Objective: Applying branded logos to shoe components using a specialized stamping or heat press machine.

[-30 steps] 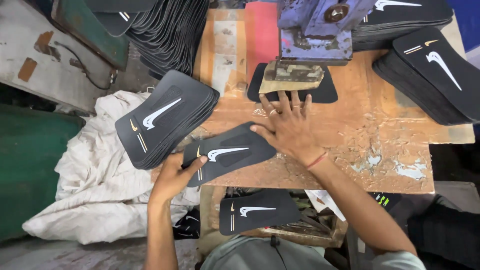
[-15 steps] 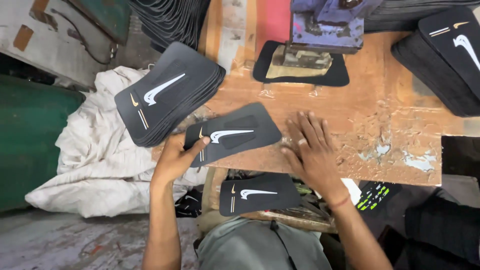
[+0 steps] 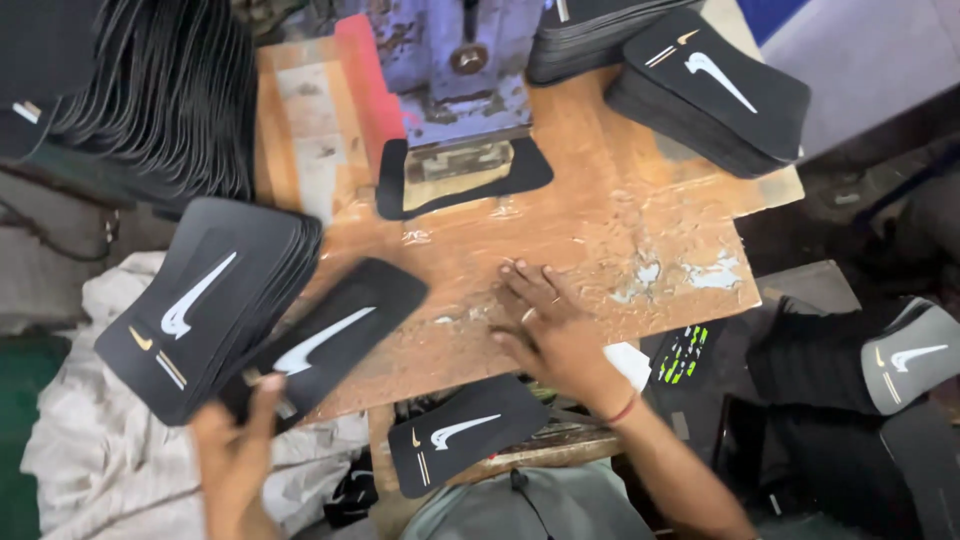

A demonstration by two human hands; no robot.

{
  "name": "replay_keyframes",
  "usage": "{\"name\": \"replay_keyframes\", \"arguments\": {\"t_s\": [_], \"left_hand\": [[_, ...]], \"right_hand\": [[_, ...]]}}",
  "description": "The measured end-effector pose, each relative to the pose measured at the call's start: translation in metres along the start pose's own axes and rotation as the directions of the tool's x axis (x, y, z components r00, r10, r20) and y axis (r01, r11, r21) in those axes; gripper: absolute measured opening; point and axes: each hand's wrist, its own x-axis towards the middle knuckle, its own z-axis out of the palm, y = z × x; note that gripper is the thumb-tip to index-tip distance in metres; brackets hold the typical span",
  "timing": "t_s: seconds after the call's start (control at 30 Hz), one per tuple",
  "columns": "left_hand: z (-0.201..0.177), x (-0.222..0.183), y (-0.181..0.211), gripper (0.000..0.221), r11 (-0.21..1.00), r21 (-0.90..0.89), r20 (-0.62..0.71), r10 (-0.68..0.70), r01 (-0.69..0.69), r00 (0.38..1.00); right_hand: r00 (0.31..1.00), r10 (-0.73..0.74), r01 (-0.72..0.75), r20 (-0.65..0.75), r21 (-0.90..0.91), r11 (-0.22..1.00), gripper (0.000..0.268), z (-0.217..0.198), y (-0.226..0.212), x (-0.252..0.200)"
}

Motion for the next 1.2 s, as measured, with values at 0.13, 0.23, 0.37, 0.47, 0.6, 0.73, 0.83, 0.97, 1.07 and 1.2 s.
{"name": "replay_keyframes", "arguments": {"t_s": [0.13,0.23,0.37,0.47,0.6,0.73,0.83,0.97,1.07,1.2], "left_hand": [[-0.064,0.033,-0.019,0.014,0.983,0.165,-0.148,-0.060,0.085,0.987],[-0.067,0.069,0.011,0.013,0.999,-0.049,-0.165,-0.004,-0.004,0.986],[-0.068,0.094,-0.040,0.012,0.998,0.056,-0.117,0.039,-0.033,0.992],[-0.060,0.088,-0.022,0.013,0.997,0.074,-0.178,0.014,-0.001,0.984],[-0.049,0.084,0.003,0.017,0.990,-0.128,-0.176,0.028,-0.051,0.984],[-0.048,0.083,0.008,0.018,0.978,-0.206,-0.179,-0.012,-0.026,0.984],[-0.048,0.086,0.008,0.018,0.968,-0.249,-0.156,-0.020,-0.020,0.988],[-0.050,0.085,0.006,0.020,0.967,-0.254,-0.136,-0.015,-0.020,0.991],[-0.048,0.083,0.012,0.028,0.977,-0.204,-0.149,0.027,-0.058,0.988],[-0.028,0.062,0.091,0.060,0.914,0.281,-0.365,0.383,-0.291,0.849]], "right_hand": [[0.989,0.066,-0.100,-0.129,-0.278,0.955,0.066,-0.050,0.121,0.020],[0.909,0.194,-0.318,-0.369,-0.313,0.895,0.064,-0.120,0.162,0.066],[0.942,0.069,-0.204,-0.327,-0.400,0.894,0.048,-0.109,0.149,0.063],[0.970,0.089,-0.129,-0.227,-0.167,0.977,0.030,-0.075,0.073,0.039],[0.988,0.039,-0.048,-0.152,-0.060,0.997,0.038,-0.023,0.008,0.008],[0.982,-0.049,0.029,-0.181,-0.109,0.994,0.038,-0.005,0.005,0.014],[0.985,0.020,-0.032,-0.171,-0.071,0.997,0.032,-0.001,0.006,0.017],[0.984,0.024,-0.036,-0.175,-0.066,0.997,0.031,0.000,0.005,0.016],[0.984,0.025,-0.037,-0.179,-0.062,0.997,0.031,-0.001,0.004,0.015],[0.982,0.030,-0.042,-0.189,-0.059,0.997,0.032,-0.006,-0.003,0.018]]}}
